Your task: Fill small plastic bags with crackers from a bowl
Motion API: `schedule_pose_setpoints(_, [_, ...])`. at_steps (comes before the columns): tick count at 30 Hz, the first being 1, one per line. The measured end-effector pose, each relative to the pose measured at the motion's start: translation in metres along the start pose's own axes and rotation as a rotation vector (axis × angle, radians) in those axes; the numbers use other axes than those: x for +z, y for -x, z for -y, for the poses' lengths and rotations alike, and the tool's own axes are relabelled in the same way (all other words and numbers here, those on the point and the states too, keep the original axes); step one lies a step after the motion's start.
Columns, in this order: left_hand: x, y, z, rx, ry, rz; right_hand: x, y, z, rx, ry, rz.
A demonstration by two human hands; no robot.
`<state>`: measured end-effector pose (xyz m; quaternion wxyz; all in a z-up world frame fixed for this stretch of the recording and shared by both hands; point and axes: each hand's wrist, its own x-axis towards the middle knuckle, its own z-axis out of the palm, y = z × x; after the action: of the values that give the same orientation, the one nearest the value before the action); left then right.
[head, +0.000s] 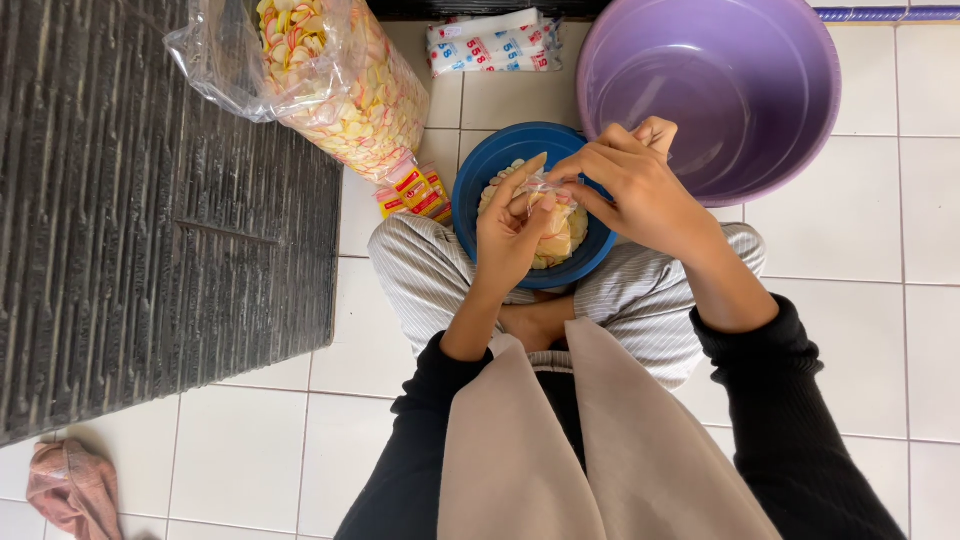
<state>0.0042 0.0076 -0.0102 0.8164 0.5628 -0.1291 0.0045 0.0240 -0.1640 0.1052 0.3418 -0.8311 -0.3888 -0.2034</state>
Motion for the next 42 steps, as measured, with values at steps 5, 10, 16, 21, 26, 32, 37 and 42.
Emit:
schedule_pose_setpoints(5, [-0.011,-0.006,0.000,0.021,0.062,0.120,0.000,0.003,-0.005,-0.008,-0.045,-0.017])
schedule_pose_setpoints(10, [-0.051,-0.006,0.097,-0.218,0.591,0.375,0.006,0.010,-0.015,-0.021,-0.170,-0.019])
schedule_pose_setpoints(16, [-0.032,-0.016,0.117,-0.298,0.773,0.615,0.015,0.016,-0.024,-0.010,-0.289,-0.027])
schedule_pose_setpoints(21, [-0.033,-0.018,0.135,-0.263,0.928,0.778,0.023,0.025,-0.033,0.002,-0.292,-0.052])
schedule_pose_setpoints(26, [-0.044,-0.014,0.142,-0.276,1.006,0.741,0.029,0.048,-0.073,0.181,-0.349,-0.090])
schedule_pose_setpoints(32, [-0.047,-0.012,0.109,-0.220,0.851,0.657,0.080,0.089,-0.115,0.548,-0.396,0.004])
schedule_pose_setpoints(37, [-0.061,-0.015,0.103,-0.223,0.613,0.609,0.142,0.140,-0.158,0.776,-0.315,0.311])
schedule_pose_setpoints(42, [-0.084,-0.017,0.125,-0.310,0.623,0.474,0.205,0.181,-0.195,0.932,-0.161,0.720])
